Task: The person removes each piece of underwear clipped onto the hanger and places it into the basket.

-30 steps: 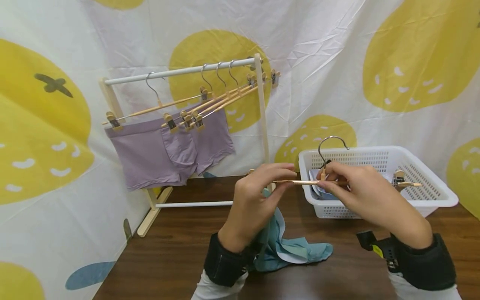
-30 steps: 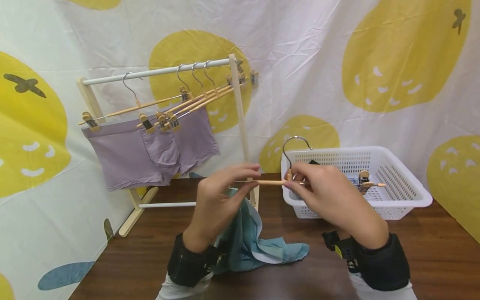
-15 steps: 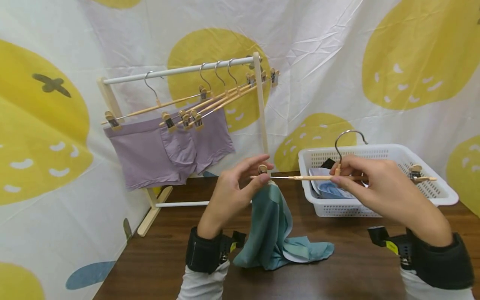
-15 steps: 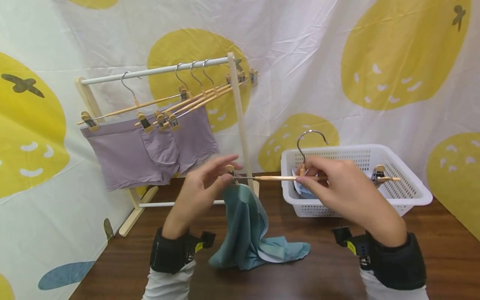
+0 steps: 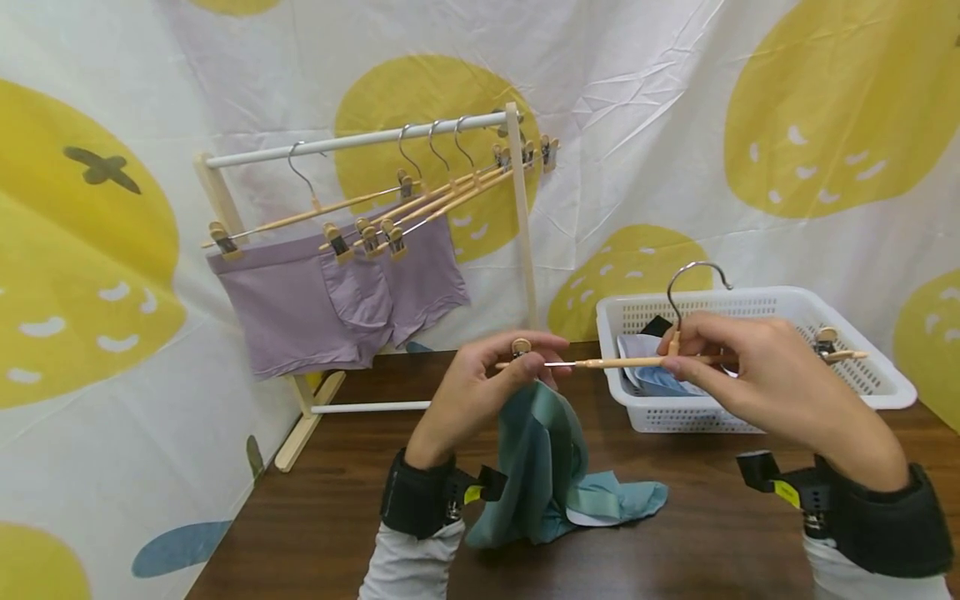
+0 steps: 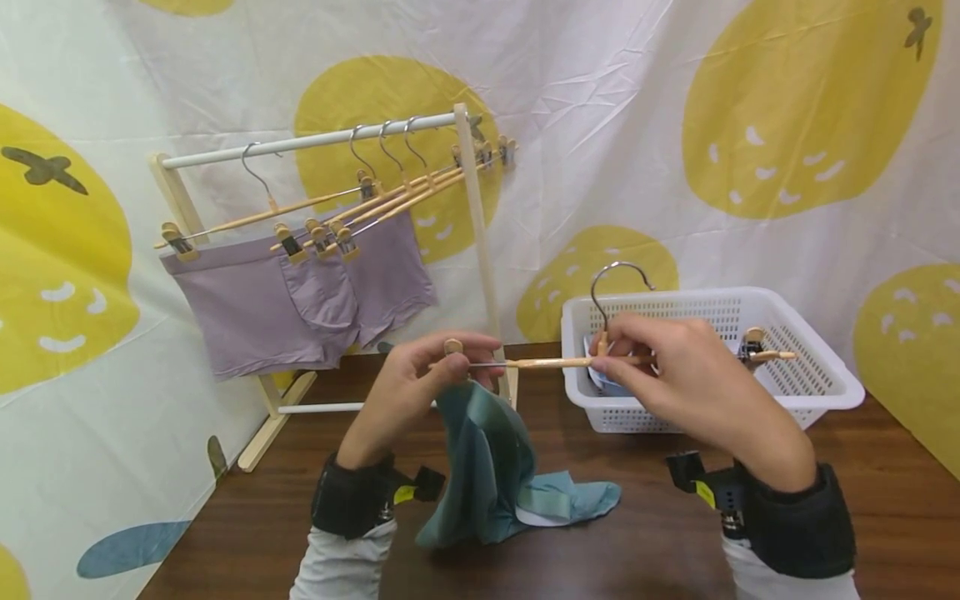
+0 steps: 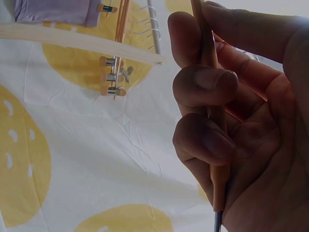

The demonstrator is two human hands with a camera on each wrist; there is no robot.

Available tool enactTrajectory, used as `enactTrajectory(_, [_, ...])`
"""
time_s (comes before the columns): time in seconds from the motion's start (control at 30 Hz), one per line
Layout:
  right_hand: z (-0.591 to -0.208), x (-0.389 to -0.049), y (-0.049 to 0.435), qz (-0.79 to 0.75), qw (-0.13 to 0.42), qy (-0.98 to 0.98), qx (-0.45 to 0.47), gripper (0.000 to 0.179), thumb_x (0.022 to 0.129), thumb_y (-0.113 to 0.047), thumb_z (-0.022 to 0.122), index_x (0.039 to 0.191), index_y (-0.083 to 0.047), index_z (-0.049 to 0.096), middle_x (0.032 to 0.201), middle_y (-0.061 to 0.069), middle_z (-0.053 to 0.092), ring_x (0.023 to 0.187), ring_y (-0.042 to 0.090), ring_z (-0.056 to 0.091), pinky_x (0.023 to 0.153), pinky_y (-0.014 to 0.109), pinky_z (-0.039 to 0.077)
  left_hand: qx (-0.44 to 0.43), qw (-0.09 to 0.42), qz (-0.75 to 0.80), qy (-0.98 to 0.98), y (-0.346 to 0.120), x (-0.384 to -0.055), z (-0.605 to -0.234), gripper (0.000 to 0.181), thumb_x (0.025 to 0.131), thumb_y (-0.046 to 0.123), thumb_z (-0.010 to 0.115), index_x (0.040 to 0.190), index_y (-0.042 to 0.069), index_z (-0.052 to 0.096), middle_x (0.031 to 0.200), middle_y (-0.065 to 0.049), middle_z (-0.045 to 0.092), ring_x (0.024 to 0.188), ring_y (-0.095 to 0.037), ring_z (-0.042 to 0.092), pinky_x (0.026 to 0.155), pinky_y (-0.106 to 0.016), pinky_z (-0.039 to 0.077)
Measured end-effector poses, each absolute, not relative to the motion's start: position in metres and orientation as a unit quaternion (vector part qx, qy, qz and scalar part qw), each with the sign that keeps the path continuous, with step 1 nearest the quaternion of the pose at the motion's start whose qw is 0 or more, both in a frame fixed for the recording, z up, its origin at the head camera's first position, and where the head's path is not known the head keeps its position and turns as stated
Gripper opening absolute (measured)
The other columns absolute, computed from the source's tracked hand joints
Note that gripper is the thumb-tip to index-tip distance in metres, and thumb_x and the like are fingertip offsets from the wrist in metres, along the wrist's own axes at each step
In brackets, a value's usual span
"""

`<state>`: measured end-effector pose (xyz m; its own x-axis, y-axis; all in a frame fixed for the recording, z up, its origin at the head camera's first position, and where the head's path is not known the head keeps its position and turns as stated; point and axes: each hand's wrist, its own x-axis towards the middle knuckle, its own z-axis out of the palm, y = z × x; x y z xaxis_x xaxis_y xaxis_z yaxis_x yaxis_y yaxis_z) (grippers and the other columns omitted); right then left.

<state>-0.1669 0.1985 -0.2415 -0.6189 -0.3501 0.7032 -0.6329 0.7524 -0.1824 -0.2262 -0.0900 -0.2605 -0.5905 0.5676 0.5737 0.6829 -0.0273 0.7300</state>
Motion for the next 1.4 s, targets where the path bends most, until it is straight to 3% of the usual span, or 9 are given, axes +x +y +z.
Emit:
enactTrajectory(0.17, [-0.2421,-0.1668,0.1979,0.216,0.331,-0.874,0.282,0.02,0.078,-0.013,0.079,0.085,-0.026,0.064,0.065,-0.016,0.056,0.057,0.002,0.047,0.05,0.022,0.044,-0.439,0.1,-0.548,-0.705,-0.0871,-0.2264,-0.2626,0.027,0.098,0.026,0.056,0.106,0.006,0.073,0.082,-0.017,0.071,0.081,-0.022,0.066,0.072,-0.028,0.055])
enactTrajectory(0.4, [-0.2424,-0.1671,0.1983,0.224,0.329,-0.871,0.288,0.021,0.079,-0.013,0.078,0.084,-0.026,0.064,0.066,-0.016,0.058,0.057,0.002,0.049,0.05,0.021,0.046,-0.44,0.148,-0.537,-0.705,-0.0835,-0.2285,-0.265,0.027,0.098,0.024,0.056,0.097,0.004,0.075,0.08,-0.014,0.07,0.075,-0.02,0.061,0.063,-0.025,0.047])
enactTrajectory(0.77, [-0.2429,-0.168,0.1977,0.231,0.322,-0.867,0.3,0.021,0.08,-0.011,0.077,0.086,-0.026,0.064,0.069,-0.014,0.061,0.059,0.001,0.052,0.052,0.014,0.047,-0.443,0.13,-0.557,-0.691,-0.0844,-0.2283,-0.2653,0.025,0.098,0.016,0.055,0.093,0.001,0.074,0.082,-0.022,0.071,0.077,-0.02,0.063,0.07,-0.031,0.055])
enactTrajectory(1.1, [-0.2441,-0.1695,0.1968,0.233,0.319,-0.868,0.303,0.021,0.08,-0.011,0.077,0.088,-0.025,0.064,0.07,-0.015,0.061,0.058,0.001,0.052,0.051,0.012,0.045,-0.428,0.118,-0.552,-0.706,-0.0866,-0.2279,-0.2634,0.024,0.097,0.02,0.058,0.099,0.003,0.074,0.087,-0.017,0.073,0.078,-0.02,0.065,0.073,-0.03,0.057])
enactTrajectory(1.23, [-0.2443,-0.17,0.1952,0.228,0.321,-0.868,0.302,0.021,0.08,-0.011,0.077,0.087,-0.026,0.064,0.069,-0.015,0.06,0.055,0.001,0.049,0.047,0.014,0.043,-0.405,0.109,-0.554,-0.719,-0.0884,-0.2266,-0.2618,0.026,0.096,0.025,0.059,0.109,0.007,0.072,0.092,-0.016,0.075,0.081,-0.022,0.067,0.076,-0.038,0.059])
enactTrajectory(1.33, [-0.2444,-0.1704,0.1932,0.225,0.321,-0.87,0.299,0.021,0.079,-0.011,0.078,0.086,-0.026,0.064,0.068,-0.014,0.059,0.053,0.001,0.045,0.045,0.017,0.04,-0.397,0.14,-0.537,-0.731,-0.0897,-0.2256,-0.2598,0.028,0.095,0.023,0.06,0.118,0.01,0.068,0.097,-0.014,0.074,0.084,-0.019,0.068,0.074,-0.043,0.06])
enactTrajectory(1.4, [-0.2444,-0.1706,0.1916,0.221,0.32,-0.873,0.295,0.02,0.079,-0.012,0.078,0.085,-0.025,0.064,0.066,-0.014,0.057,0.053,0.002,0.043,0.044,0.019,0.039,-0.396,0.187,-0.512,-0.739,-0.0903,-0.2237,-0.2575,0.03,0.094,0.021,0.062,0.122,0.011,0.066,0.103,-0.012,0.074,0.086,-0.016,0.068,0.074,-0.042,0.06])
